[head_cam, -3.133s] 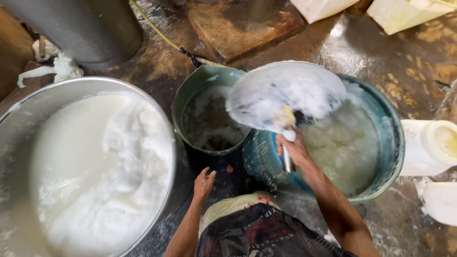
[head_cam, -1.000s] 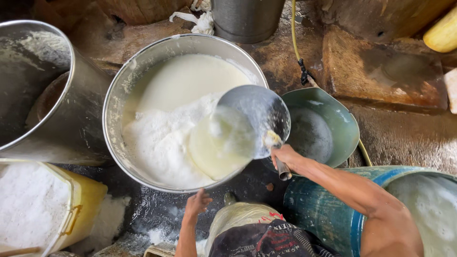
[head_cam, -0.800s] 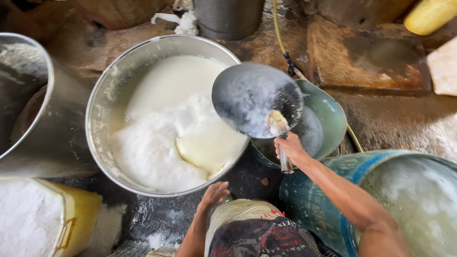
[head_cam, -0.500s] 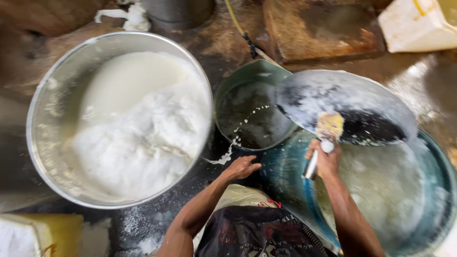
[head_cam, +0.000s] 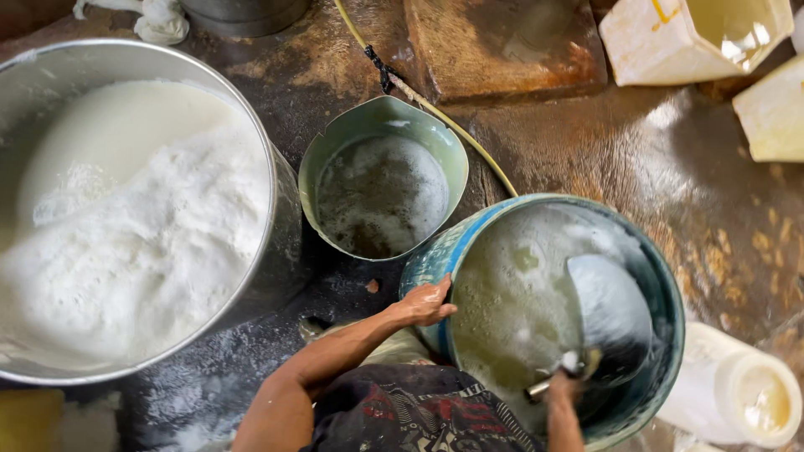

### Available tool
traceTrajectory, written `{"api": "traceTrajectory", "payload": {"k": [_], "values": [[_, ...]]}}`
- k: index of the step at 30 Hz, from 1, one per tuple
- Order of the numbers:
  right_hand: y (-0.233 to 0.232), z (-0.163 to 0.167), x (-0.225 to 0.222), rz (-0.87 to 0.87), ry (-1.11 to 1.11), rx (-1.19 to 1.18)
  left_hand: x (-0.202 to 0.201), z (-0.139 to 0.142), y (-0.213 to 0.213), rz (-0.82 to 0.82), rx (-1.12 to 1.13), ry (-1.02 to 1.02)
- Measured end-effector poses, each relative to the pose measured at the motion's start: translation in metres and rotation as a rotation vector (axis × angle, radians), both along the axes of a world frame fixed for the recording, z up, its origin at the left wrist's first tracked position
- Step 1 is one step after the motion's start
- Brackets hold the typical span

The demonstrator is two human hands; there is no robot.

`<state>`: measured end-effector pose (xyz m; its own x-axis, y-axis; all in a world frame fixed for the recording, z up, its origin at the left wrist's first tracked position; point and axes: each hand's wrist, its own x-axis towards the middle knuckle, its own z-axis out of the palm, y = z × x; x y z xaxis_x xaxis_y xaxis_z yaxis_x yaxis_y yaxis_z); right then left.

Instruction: The person stands over a large basin of milky liquid and uses a wide perforated ladle to skim white foam off the surface, repeatedly transferring the collected foam into nearby buckets and returning to skim more from the basin.

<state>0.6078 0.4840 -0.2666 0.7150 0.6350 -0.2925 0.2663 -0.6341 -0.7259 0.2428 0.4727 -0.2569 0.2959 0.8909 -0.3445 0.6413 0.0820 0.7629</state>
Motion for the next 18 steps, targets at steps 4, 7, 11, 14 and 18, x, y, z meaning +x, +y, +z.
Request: {"api": "traceTrajectory", "payload": {"k": [4,7,11,14,18], "values": [[0.004,-0.009,-0.022,0.006,0.714,-0.306,-0.007,0.001,0.001,0.041,-0.036,-0.071],[0.018,0.005,-0.023,0.153,1.175,-0.354,-0.017,0.005,0.0,0.079,0.095,-0.13],[0.038,0.046,-0.024,0.132,1.516,-0.587,-0.045,0.009,-0.018,0.212,-0.09,-0.103],[0.05,0.068,-0.022,0.128,1.627,-0.735,-0.079,0.004,-0.05,0.42,-0.185,-0.098],[0.068,0.088,-0.01,0.29,1.384,-0.723,-0.133,-0.016,-0.11,0.788,-0.202,-0.174]]}}
